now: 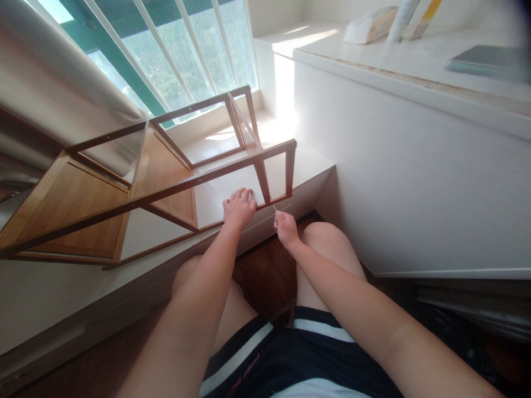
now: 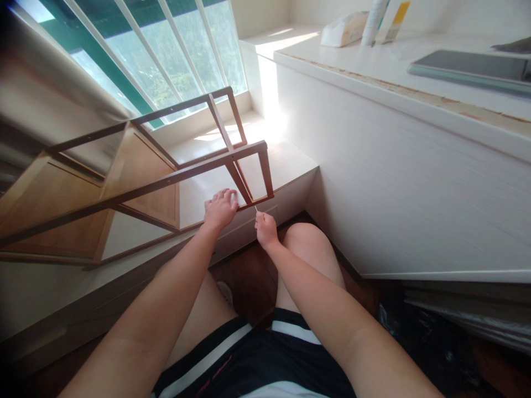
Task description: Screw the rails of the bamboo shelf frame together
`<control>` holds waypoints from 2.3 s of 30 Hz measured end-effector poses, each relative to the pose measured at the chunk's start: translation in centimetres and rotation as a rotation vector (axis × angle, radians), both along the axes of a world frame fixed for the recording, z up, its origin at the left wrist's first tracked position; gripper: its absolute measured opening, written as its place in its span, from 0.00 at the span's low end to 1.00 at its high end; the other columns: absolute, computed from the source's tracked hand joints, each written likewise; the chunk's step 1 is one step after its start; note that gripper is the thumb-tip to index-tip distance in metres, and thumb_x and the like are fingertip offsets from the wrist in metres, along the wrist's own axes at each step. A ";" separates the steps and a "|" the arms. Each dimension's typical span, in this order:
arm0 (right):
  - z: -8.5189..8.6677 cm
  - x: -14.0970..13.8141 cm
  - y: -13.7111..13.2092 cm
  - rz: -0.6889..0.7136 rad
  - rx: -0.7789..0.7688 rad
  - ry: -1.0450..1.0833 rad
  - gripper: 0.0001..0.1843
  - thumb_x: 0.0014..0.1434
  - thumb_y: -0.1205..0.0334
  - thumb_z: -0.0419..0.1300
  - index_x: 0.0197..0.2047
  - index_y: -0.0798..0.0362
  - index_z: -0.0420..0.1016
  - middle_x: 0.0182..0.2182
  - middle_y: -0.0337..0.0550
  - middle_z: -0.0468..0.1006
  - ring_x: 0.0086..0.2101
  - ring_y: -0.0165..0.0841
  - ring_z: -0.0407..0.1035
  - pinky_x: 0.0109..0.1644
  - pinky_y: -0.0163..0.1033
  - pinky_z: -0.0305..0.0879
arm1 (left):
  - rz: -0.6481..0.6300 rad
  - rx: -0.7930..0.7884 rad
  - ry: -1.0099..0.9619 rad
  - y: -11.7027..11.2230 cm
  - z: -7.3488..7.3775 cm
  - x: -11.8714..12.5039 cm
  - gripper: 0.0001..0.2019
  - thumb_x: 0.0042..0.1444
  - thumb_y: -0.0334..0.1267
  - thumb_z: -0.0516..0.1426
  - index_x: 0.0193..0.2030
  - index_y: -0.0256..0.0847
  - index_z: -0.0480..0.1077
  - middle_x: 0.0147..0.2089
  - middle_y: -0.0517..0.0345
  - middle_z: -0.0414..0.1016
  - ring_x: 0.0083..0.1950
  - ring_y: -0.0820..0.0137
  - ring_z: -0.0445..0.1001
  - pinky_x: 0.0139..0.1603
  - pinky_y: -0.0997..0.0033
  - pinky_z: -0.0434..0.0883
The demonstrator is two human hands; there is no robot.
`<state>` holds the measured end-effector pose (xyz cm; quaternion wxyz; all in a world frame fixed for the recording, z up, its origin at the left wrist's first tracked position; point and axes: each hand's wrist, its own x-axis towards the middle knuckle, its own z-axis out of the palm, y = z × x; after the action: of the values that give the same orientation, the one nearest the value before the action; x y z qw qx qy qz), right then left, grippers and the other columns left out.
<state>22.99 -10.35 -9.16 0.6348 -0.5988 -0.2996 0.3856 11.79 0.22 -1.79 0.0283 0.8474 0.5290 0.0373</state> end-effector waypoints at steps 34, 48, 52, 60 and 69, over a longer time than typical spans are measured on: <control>1.6 -0.6 -0.8 0.110 0.082 0.542 0.18 0.58 0.54 0.51 0.20 0.49 0.50 0.10 0.28 0.53 0.11 0.23 0.45 0.15 0.30 0.39 | 0.002 0.013 -0.013 -0.1 0.1 0.1 0.21 0.61 0.47 0.41 0.60 0.55 0.58 0.66 0.58 0.58 0.66 0.62 0.55 0.59 0.50 0.59; 0.8 0.0 -0.2 0.023 -0.013 0.194 0.20 0.58 0.51 0.50 0.19 0.50 0.52 0.11 0.31 0.54 0.14 0.24 0.48 0.18 0.32 0.45 | 0.009 -0.017 0.004 -0.2 0.4 0.2 0.22 0.61 0.46 0.40 0.61 0.56 0.57 0.67 0.59 0.57 0.66 0.61 0.54 0.60 0.51 0.58; 0.7 0.1 -0.2 0.016 -0.022 0.068 0.20 0.59 0.51 0.49 0.19 0.50 0.52 0.12 0.32 0.56 0.16 0.25 0.51 0.20 0.32 0.48 | 0.018 -0.014 0.016 -0.3 0.5 0.2 0.22 0.61 0.46 0.40 0.61 0.56 0.57 0.67 0.59 0.56 0.67 0.62 0.54 0.60 0.52 0.58; 1.2 0.5 -0.6 0.027 -0.141 -0.313 0.23 0.64 0.51 0.43 0.19 0.51 0.57 0.16 0.37 0.64 0.21 0.29 0.58 0.27 0.34 0.52 | 0.017 -0.016 0.015 -0.2 0.4 0.2 0.22 0.61 0.46 0.40 0.60 0.56 0.58 0.67 0.59 0.57 0.66 0.62 0.55 0.60 0.51 0.58; 2.0 1.4 -1.1 0.038 -0.342 -0.806 0.21 0.65 0.53 0.43 0.27 0.52 0.69 0.23 0.44 0.72 0.25 0.33 0.63 0.31 0.36 0.49 | 0.015 -0.015 0.012 -0.1 0.3 0.2 0.22 0.61 0.47 0.40 0.60 0.56 0.57 0.68 0.58 0.56 0.66 0.62 0.54 0.59 0.51 0.58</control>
<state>24.41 -11.41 -7.12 0.3515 -0.7925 -0.4660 0.1766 11.97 0.08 -1.52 0.0311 0.8433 0.5358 0.0283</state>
